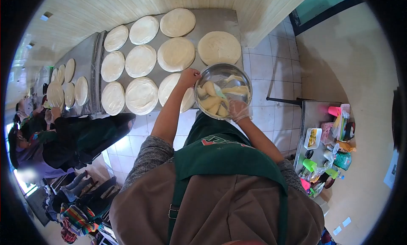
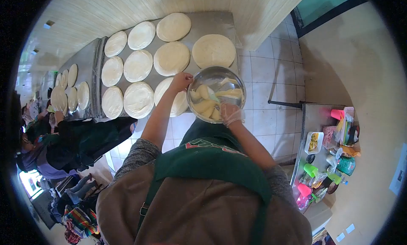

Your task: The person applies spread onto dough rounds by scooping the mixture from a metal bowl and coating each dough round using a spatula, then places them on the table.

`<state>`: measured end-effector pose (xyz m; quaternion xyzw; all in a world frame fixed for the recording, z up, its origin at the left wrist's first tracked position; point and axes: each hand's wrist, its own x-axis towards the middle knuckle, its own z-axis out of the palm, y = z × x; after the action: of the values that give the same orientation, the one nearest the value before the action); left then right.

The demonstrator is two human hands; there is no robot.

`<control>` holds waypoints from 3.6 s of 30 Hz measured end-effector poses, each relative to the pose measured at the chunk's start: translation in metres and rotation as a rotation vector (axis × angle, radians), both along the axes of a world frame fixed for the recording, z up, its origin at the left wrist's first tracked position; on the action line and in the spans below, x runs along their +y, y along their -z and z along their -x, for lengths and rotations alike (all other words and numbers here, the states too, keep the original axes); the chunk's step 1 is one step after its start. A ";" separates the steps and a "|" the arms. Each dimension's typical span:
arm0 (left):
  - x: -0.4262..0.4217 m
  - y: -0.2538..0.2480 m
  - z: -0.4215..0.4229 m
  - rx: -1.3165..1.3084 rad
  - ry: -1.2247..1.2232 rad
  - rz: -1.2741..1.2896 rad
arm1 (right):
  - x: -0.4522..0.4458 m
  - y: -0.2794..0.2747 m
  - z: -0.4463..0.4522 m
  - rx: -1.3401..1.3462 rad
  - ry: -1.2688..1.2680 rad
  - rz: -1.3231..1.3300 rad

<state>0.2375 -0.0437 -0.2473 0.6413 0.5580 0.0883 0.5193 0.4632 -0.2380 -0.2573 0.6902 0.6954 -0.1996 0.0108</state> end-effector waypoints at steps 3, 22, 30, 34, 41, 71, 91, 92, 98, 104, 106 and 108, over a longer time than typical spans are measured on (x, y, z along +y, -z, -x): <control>-0.003 -0.001 0.000 0.025 -0.007 -0.013 | -0.005 -0.005 0.022 0.089 0.011 -0.002; 0.017 -0.012 0.054 -0.268 -0.532 0.302 | 0.001 -0.047 -0.022 1.204 0.496 0.117; 0.046 -0.015 0.000 -0.341 -0.455 0.293 | 0.116 -0.059 -0.087 0.412 0.169 -0.407; 0.076 0.036 -0.032 -0.244 -0.395 0.353 | 0.157 -0.069 -0.068 -0.054 0.172 -0.078; 0.077 0.021 -0.069 -0.517 -0.617 0.473 | 0.153 -0.012 -0.039 -0.108 0.128 -0.411; 0.013 -0.105 -0.038 -1.991 -0.483 0.326 | 0.110 -0.270 -0.029 0.375 -0.077 -0.352; -0.001 -0.106 -0.049 -2.050 -0.170 0.383 | 0.061 -0.252 0.026 0.336 -0.084 -0.285; -0.002 -0.106 -0.051 -2.070 -0.136 0.391 | 0.048 -0.262 0.029 0.473 -0.136 -0.300; -0.013 -0.107 -0.040 -1.905 -0.250 0.390 | 0.082 -0.252 -0.011 0.788 -0.065 -0.317; -0.034 -0.147 -0.046 -1.908 -0.145 0.456 | 0.083 -0.270 0.001 0.260 -0.213 -0.562; -0.027 -0.140 -0.042 -1.952 -0.045 0.511 | 0.073 -0.279 0.002 0.213 -0.339 -0.611; -0.021 -0.135 -0.034 -1.944 -0.016 0.493 | 0.063 -0.294 -0.003 0.123 -0.471 -0.600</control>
<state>0.2718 -0.0642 -0.1128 0.1616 -0.1014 0.4594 0.8675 0.4662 -0.1755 0.0365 0.4707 0.8619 -0.0203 -0.1877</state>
